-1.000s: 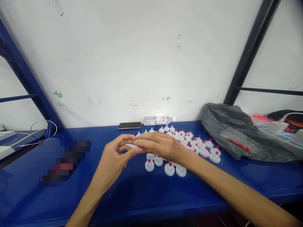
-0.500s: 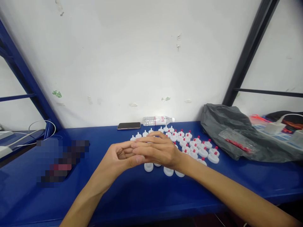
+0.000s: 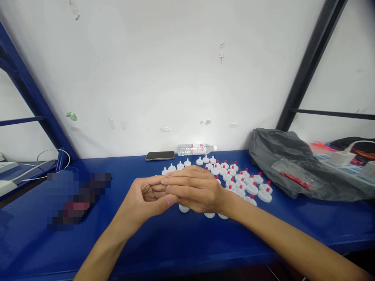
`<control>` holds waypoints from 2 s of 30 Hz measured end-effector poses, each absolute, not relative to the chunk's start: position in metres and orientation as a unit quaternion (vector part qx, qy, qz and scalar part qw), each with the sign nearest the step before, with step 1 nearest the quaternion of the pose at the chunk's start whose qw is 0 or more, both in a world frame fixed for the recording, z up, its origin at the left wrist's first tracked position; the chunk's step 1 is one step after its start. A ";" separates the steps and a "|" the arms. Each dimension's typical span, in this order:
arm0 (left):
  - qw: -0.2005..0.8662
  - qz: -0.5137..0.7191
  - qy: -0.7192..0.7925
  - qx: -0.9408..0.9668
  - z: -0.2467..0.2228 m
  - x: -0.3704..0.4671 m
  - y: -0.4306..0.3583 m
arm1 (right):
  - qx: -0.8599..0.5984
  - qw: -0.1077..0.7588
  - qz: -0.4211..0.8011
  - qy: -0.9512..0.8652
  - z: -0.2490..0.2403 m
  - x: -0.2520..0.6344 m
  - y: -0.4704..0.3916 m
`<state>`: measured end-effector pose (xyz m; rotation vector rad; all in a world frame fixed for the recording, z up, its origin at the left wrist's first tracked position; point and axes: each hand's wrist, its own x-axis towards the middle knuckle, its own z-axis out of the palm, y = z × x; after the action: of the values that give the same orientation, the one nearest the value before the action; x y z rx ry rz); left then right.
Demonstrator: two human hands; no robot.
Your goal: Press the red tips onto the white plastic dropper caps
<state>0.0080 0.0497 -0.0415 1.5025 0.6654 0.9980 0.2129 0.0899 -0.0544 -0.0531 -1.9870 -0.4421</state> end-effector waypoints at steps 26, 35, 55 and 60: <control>0.349 0.532 0.445 0.631 -0.040 0.013 0.050 | -0.512 0.342 -0.054 -0.786 -0.039 0.279 0.149; 0.348 0.518 0.451 0.638 -0.041 0.013 0.049 | -0.550 0.217 -0.008 -0.806 -0.053 0.296 0.165; 0.335 0.521 0.465 0.632 -0.037 0.012 0.051 | -0.626 0.115 0.004 -0.771 -0.071 0.335 0.192; 0.185 0.509 0.575 0.613 -0.026 -0.022 0.052 | -0.622 0.133 -0.005 -0.771 -0.069 0.335 0.192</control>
<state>-0.0224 0.0523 -0.0259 1.7283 1.6200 1.4339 0.3355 0.1923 -0.0692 -1.8056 -2.2377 -0.0153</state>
